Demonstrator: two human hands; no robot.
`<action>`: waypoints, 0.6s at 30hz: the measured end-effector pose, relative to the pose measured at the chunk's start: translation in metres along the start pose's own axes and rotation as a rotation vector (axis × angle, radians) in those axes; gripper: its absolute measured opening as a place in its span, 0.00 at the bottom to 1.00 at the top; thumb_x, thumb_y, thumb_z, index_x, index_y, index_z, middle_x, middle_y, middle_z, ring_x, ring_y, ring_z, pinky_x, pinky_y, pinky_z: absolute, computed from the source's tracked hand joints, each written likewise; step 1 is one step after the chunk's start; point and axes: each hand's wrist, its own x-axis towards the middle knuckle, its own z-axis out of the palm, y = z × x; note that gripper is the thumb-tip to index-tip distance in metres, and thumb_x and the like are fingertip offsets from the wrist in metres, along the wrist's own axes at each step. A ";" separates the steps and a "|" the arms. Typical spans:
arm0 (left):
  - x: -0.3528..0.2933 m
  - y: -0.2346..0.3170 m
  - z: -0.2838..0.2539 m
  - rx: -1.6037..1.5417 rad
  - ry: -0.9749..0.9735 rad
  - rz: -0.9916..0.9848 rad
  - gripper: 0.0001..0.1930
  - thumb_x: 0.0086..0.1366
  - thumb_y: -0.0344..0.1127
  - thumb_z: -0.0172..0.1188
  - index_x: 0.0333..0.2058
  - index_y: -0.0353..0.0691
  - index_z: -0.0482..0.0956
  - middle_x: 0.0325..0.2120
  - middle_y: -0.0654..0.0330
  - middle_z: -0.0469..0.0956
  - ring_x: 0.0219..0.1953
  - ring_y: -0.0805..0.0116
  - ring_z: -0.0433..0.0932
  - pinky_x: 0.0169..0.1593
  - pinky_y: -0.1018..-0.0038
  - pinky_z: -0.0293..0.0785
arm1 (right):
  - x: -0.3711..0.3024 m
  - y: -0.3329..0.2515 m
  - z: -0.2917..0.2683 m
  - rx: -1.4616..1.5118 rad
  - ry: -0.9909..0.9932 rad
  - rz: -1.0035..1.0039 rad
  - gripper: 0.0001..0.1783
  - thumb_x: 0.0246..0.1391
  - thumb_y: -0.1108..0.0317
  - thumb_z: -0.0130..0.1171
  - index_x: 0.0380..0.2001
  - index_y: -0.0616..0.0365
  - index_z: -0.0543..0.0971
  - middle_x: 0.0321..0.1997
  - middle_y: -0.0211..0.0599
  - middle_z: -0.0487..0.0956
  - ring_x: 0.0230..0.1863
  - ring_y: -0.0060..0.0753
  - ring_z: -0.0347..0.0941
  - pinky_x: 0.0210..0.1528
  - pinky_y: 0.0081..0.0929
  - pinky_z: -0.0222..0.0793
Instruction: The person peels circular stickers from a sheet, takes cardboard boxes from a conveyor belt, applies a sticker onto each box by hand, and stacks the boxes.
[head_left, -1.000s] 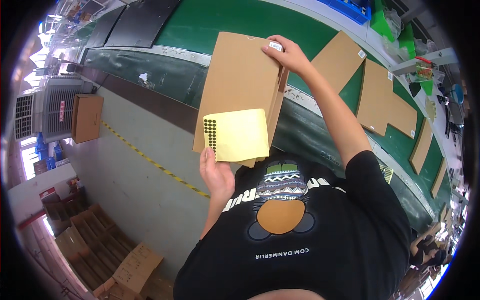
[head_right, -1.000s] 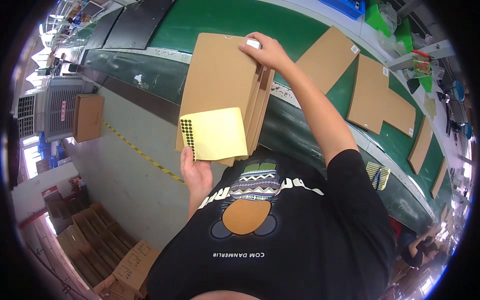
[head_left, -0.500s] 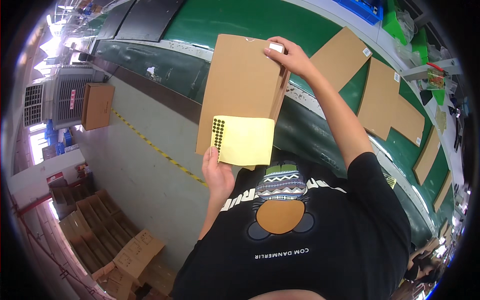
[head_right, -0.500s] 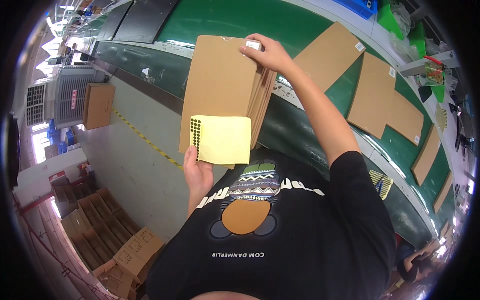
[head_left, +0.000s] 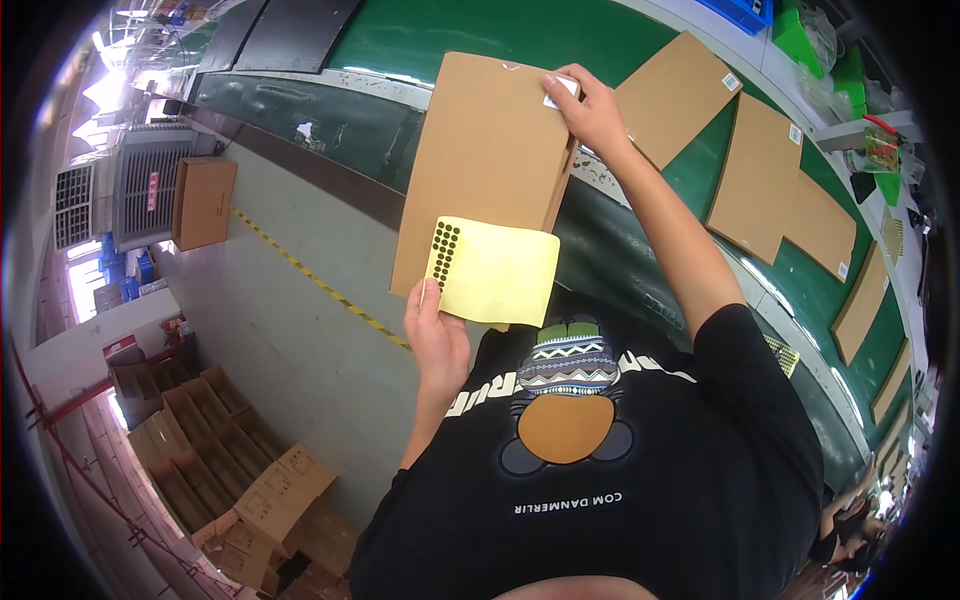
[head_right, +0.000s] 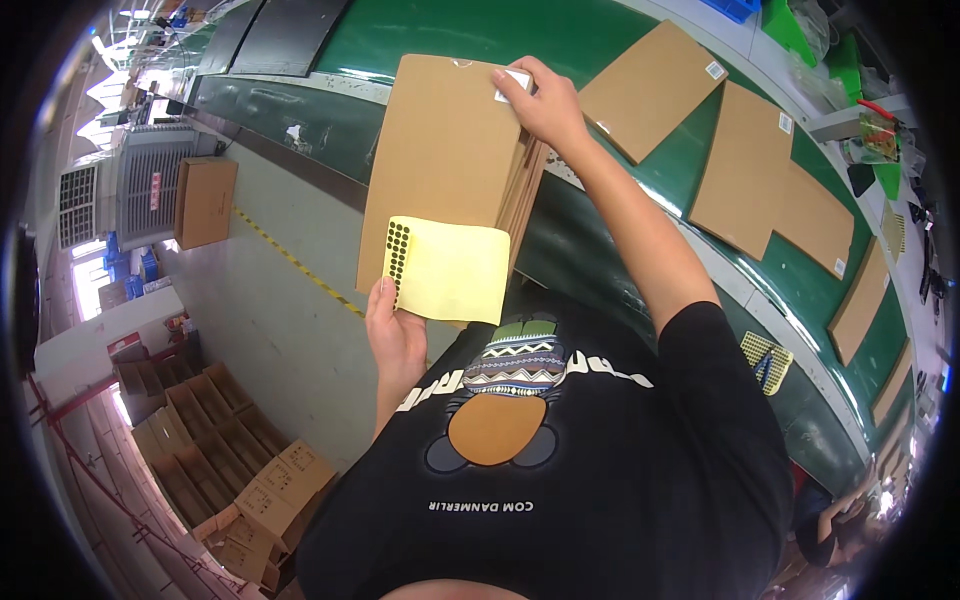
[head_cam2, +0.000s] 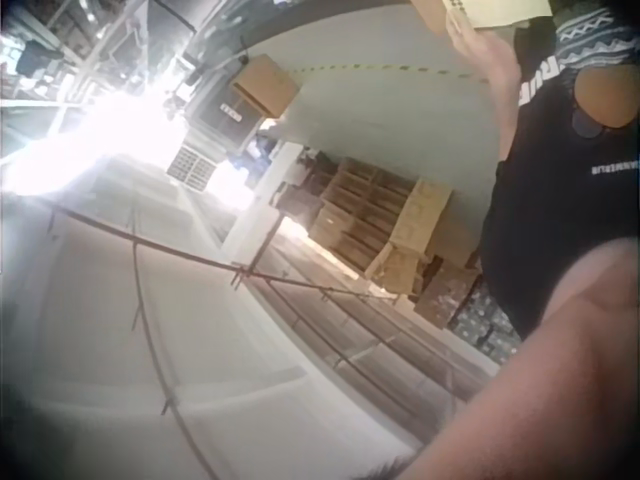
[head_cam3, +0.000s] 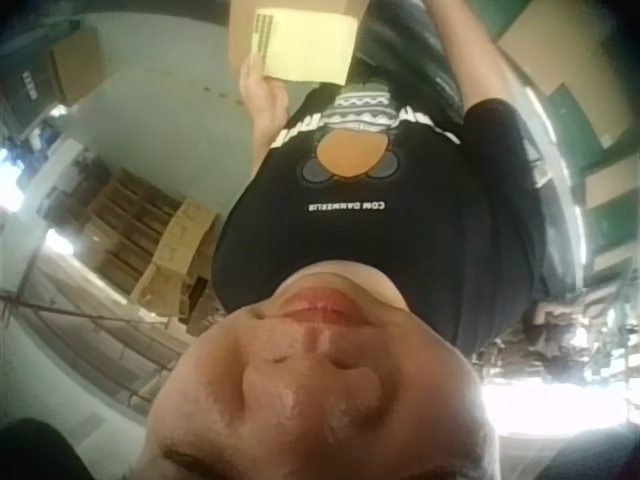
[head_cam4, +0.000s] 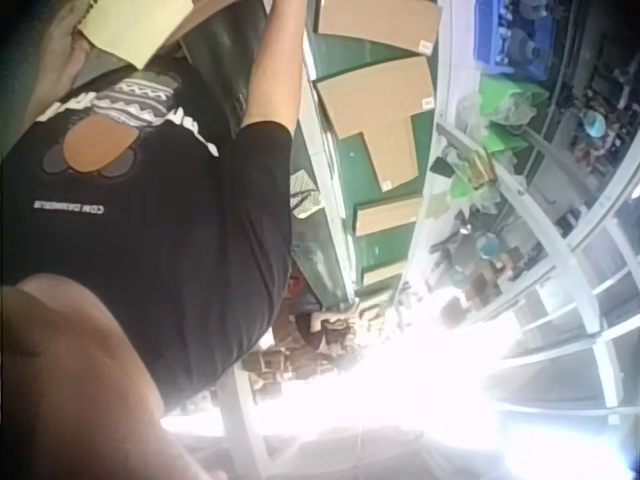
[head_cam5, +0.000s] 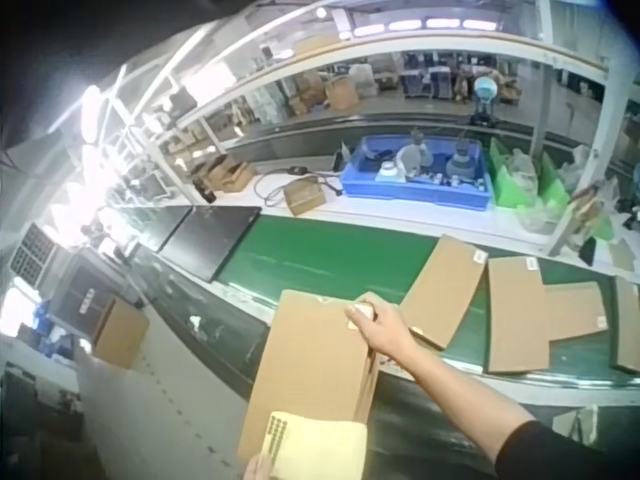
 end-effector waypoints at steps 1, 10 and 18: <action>-0.001 -0.001 0.000 0.001 0.002 0.001 0.13 0.73 0.32 0.45 0.49 0.28 0.67 0.46 0.51 0.75 0.48 0.65 0.76 0.53 0.68 0.74 | 0.000 0.001 0.000 0.007 0.007 -0.001 0.20 0.57 0.50 0.58 0.38 0.59 0.78 0.31 0.39 0.81 0.32 0.29 0.77 0.37 0.26 0.71; -0.009 -0.012 -0.024 -0.088 -0.044 0.003 0.20 0.73 0.40 0.40 0.57 0.33 0.65 0.56 0.51 0.69 0.59 0.56 0.69 0.61 0.58 0.65 | -0.020 0.036 -0.002 0.184 0.147 -0.070 0.26 0.66 0.54 0.47 0.58 0.62 0.66 0.57 0.46 0.71 0.57 0.37 0.66 0.60 0.29 0.60; 0.049 -0.044 -0.149 -0.557 0.132 0.017 0.24 0.72 0.45 0.39 0.61 0.39 0.63 0.62 0.54 0.64 0.65 0.51 0.60 0.67 0.50 0.52 | -0.149 0.076 0.044 0.699 0.042 0.732 0.48 0.62 0.31 0.29 0.71 0.56 0.41 0.77 0.38 0.39 0.76 0.38 0.33 0.73 0.38 0.31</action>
